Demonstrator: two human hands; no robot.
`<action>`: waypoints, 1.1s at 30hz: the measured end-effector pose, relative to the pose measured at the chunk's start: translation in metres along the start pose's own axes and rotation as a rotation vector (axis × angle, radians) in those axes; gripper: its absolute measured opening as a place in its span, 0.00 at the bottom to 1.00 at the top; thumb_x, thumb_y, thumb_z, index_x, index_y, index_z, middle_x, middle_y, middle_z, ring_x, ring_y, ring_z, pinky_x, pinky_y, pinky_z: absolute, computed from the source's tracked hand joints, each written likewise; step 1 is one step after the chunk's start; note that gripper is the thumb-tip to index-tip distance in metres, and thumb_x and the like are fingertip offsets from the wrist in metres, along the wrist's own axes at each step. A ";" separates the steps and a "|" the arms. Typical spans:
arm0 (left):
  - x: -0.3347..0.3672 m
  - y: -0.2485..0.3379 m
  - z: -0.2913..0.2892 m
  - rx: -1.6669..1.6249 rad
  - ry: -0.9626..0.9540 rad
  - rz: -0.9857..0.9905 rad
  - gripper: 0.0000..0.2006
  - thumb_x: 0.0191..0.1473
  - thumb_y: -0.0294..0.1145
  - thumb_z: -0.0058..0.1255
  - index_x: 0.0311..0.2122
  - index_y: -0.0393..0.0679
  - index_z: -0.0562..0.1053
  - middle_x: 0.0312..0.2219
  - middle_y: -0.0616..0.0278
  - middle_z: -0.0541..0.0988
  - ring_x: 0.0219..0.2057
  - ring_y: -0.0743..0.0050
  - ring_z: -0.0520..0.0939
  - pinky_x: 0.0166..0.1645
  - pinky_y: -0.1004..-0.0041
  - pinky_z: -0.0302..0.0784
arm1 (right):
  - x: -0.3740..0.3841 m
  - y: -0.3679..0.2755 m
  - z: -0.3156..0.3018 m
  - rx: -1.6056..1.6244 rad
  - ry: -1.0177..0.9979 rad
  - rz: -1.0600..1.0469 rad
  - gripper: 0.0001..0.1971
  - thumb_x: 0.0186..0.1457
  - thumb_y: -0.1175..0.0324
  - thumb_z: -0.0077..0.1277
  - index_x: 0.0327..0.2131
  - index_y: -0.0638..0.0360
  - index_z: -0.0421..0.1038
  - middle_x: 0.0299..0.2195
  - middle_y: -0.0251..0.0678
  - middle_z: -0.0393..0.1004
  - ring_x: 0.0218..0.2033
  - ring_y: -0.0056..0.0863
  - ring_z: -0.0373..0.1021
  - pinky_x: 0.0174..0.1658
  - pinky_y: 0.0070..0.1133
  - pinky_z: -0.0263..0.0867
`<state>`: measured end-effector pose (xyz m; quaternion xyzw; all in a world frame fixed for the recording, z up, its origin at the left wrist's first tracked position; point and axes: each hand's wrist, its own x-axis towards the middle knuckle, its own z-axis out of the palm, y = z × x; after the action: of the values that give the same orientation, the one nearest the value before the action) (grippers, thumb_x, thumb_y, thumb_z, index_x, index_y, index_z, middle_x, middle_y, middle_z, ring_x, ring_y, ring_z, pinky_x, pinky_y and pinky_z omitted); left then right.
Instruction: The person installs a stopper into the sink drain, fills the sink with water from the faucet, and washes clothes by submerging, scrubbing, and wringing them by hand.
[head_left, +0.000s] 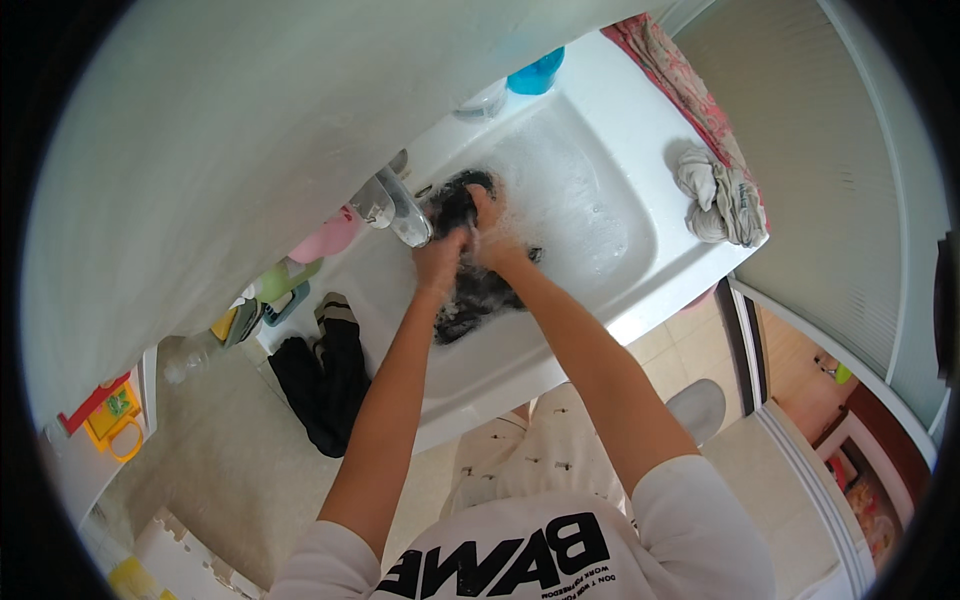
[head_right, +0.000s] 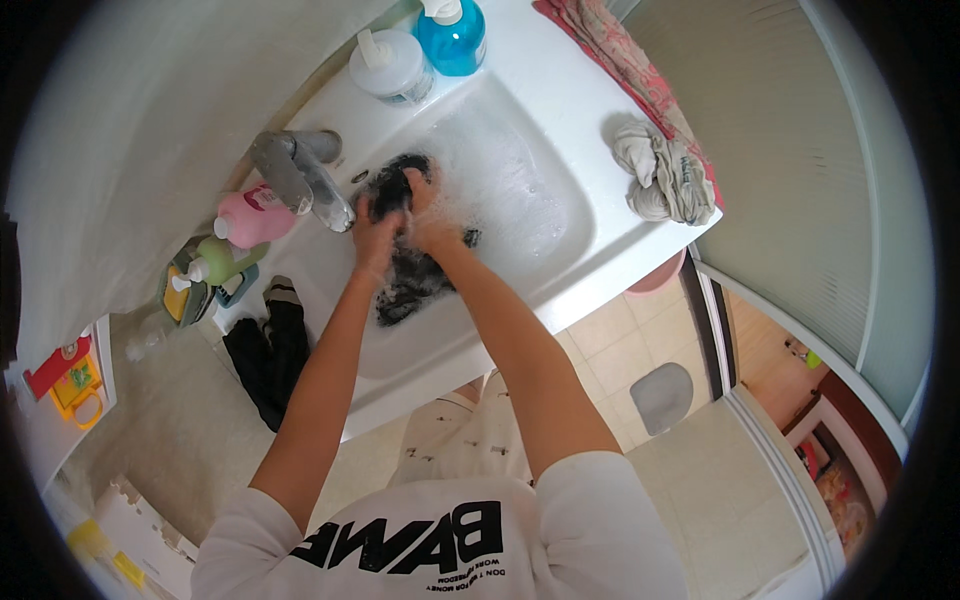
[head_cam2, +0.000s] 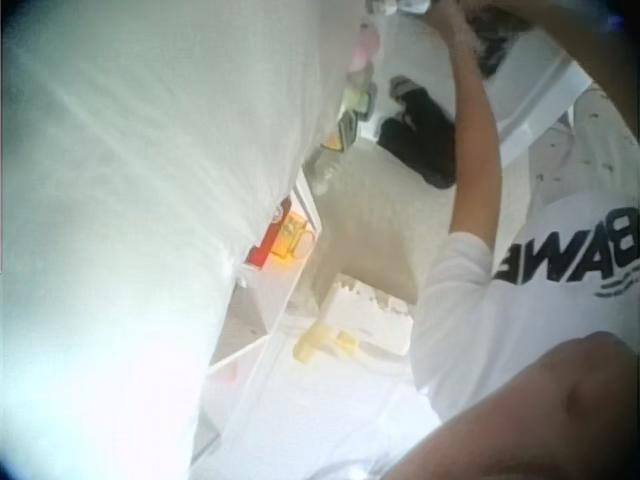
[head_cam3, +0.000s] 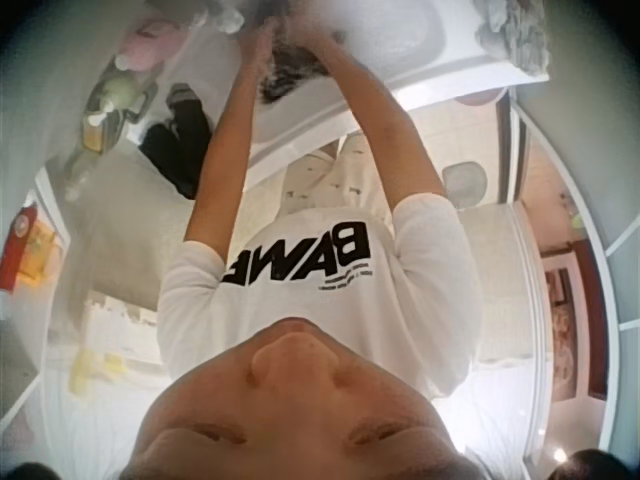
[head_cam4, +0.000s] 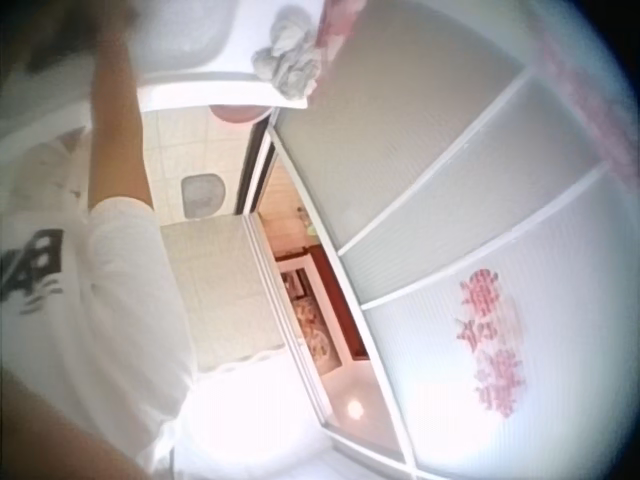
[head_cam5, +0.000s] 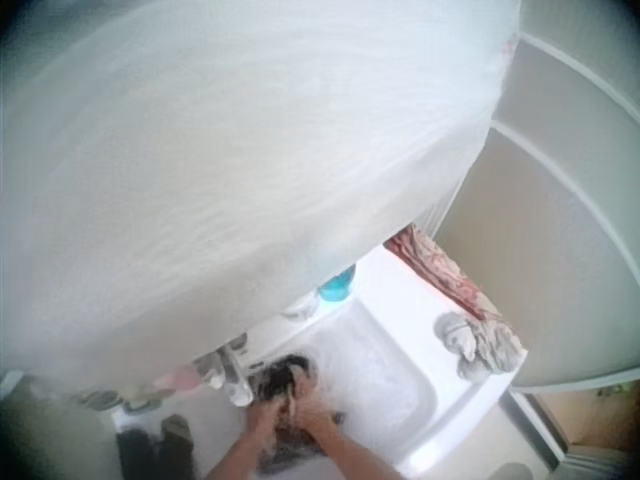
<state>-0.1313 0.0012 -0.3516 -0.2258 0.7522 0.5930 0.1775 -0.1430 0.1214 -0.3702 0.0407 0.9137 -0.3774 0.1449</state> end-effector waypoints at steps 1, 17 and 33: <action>-0.002 0.013 0.002 -0.004 -0.009 0.006 0.34 0.48 0.54 0.57 0.57 0.47 0.66 0.49 0.50 0.73 0.49 0.59 0.74 0.52 0.62 0.69 | -0.004 -0.006 -0.003 0.243 0.109 0.134 0.31 0.49 0.71 0.55 0.58 0.46 0.61 0.64 0.50 0.50 0.58 0.50 0.60 0.60 0.35 0.58; -0.061 -0.021 -0.052 -1.065 -0.089 0.028 0.17 0.63 0.43 0.36 0.47 0.44 0.71 0.42 0.64 0.77 0.45 0.69 0.77 0.52 0.65 0.73 | -0.103 -0.124 -0.040 0.214 0.234 -0.169 0.19 0.45 0.56 0.60 0.36 0.58 0.72 0.28 0.43 0.72 0.25 0.45 0.73 0.28 0.35 0.70; -0.086 0.024 -0.026 0.980 0.370 0.051 0.33 0.54 0.54 0.52 0.64 0.64 0.58 0.64 0.46 0.49 0.62 0.23 0.49 0.56 0.27 0.50 | -0.039 -0.009 -0.081 -0.242 0.157 -0.038 0.36 0.54 0.45 0.51 0.64 0.37 0.53 0.66 0.47 0.47 0.61 0.56 0.50 0.57 0.56 0.48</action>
<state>-0.0723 -0.0087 -0.2800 -0.1990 0.9654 0.1257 0.1118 -0.1265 0.1734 -0.2981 0.0352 0.9618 -0.2625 0.0695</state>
